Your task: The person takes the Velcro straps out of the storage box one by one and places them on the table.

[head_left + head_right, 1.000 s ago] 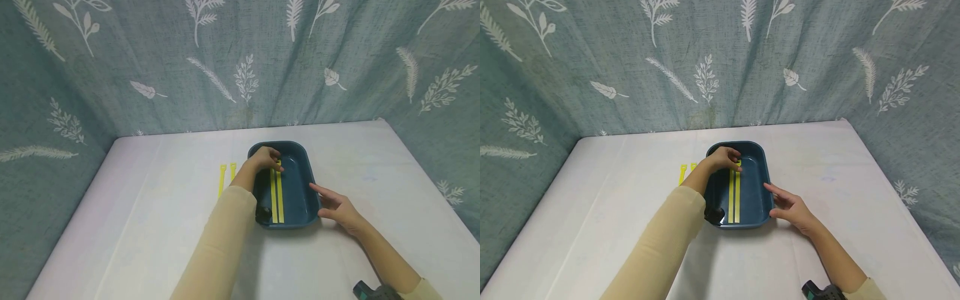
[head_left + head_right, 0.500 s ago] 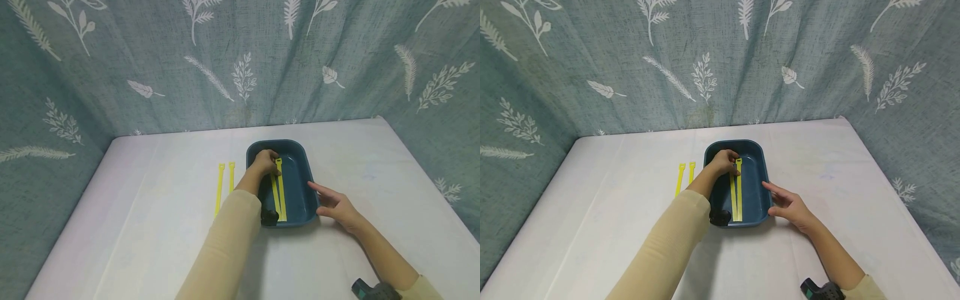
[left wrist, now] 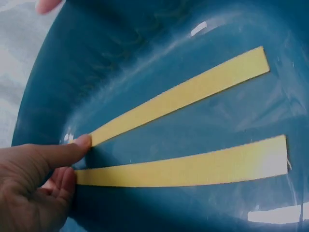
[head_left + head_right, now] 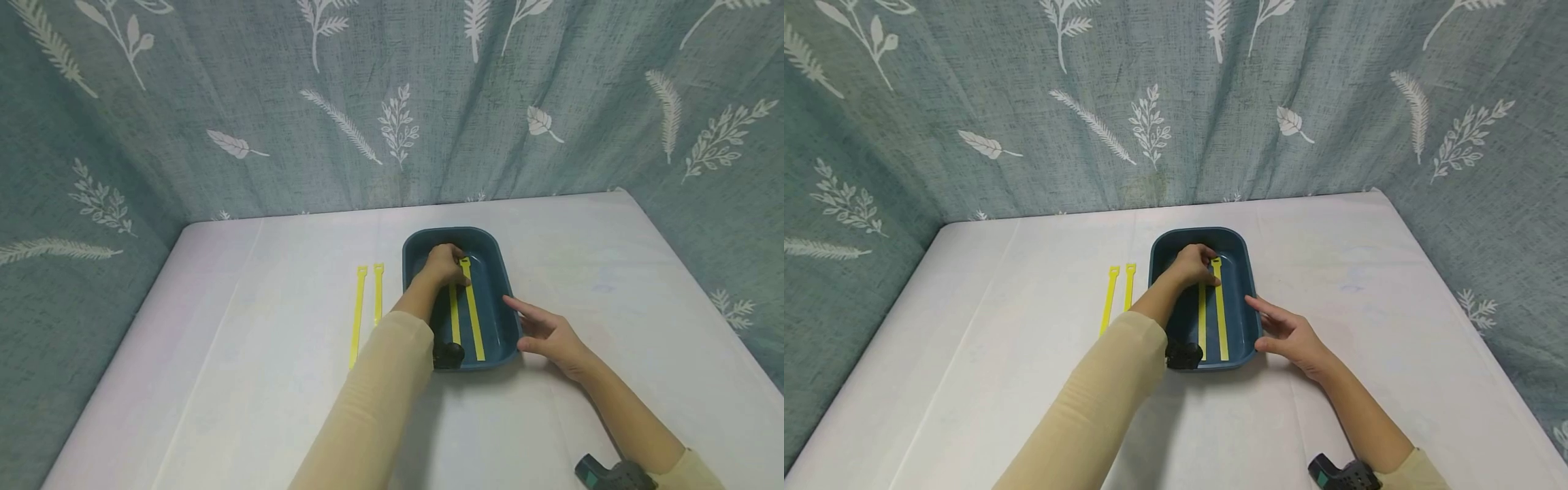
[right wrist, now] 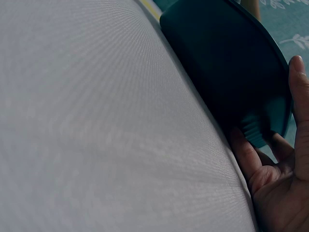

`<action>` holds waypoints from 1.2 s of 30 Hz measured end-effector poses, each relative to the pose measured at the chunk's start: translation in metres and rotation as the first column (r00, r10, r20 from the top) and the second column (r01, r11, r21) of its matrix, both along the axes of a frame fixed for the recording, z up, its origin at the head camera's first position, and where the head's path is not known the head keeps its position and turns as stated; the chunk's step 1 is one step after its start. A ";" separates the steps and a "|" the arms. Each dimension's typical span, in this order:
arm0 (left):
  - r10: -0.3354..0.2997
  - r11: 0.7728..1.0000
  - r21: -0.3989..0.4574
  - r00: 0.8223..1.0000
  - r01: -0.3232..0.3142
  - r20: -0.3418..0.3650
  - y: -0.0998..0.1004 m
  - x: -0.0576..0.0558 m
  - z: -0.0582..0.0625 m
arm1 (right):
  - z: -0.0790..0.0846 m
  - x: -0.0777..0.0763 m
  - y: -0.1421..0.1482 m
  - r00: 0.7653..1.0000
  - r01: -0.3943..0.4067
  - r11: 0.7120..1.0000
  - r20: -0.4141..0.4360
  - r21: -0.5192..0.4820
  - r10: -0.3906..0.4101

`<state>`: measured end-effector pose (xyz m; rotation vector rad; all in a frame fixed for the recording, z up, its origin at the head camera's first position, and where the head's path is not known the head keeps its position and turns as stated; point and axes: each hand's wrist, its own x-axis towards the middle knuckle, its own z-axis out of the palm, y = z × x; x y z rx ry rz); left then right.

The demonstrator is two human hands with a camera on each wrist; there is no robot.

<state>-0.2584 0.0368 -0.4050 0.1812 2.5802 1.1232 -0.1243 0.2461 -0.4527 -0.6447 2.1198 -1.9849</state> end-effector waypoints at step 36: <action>-0.071 0.993 -0.098 0.992 0.060 -0.107 0.008 0.000 -0.001 | -0.001 0.000 0.000 1.000 0.014 1.000 -0.002 0.022 -0.014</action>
